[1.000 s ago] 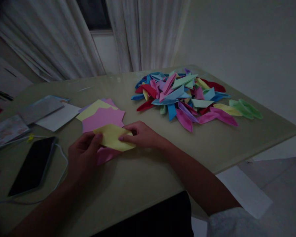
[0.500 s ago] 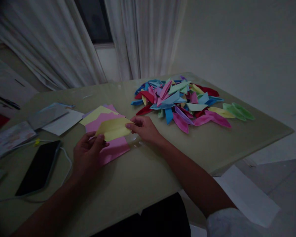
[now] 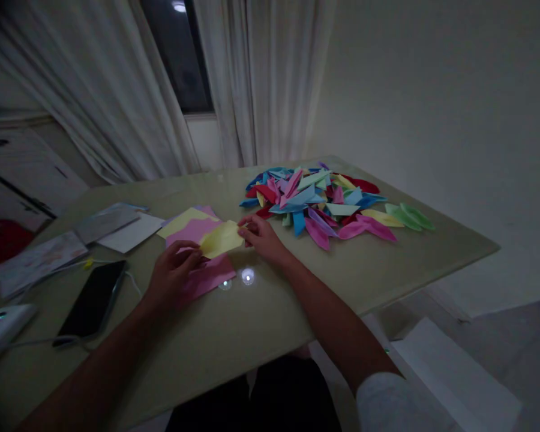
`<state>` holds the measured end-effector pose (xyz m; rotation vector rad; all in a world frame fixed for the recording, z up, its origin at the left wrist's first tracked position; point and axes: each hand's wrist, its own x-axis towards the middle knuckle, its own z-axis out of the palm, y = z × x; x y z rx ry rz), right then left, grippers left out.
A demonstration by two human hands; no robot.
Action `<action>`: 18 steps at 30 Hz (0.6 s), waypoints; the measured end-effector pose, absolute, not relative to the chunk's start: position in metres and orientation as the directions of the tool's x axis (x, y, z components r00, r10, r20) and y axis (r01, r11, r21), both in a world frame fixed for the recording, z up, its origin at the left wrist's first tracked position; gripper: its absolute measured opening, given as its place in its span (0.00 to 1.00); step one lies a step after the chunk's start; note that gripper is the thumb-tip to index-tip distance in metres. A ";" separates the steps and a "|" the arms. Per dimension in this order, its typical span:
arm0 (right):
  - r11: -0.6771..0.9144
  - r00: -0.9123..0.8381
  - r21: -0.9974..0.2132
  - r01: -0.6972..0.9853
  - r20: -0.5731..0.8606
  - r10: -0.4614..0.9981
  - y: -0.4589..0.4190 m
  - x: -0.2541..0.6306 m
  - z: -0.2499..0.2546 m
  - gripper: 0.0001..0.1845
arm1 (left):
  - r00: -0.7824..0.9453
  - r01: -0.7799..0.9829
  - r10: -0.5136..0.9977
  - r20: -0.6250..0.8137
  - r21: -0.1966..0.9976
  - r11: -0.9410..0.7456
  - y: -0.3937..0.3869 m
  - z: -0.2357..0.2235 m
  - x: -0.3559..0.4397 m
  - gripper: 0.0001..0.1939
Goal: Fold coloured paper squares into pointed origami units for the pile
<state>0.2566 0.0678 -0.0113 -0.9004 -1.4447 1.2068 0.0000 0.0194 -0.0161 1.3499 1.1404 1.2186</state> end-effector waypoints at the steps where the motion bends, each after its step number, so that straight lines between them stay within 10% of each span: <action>1: 0.218 -0.221 -0.974 -0.061 0.226 0.949 0.068 0.257 -0.011 0.18 | 0.085 0.044 0.991 0.099 0.994 -0.103 0.021 -0.017 -0.002 0.25; 18: 0.235 -0.355 -0.958 0.167 0.164 0.920 0.063 0.255 -0.020 0.15 | 0.096 0.236 0.976 0.197 0.948 -0.215 0.026 -0.017 -0.007 0.26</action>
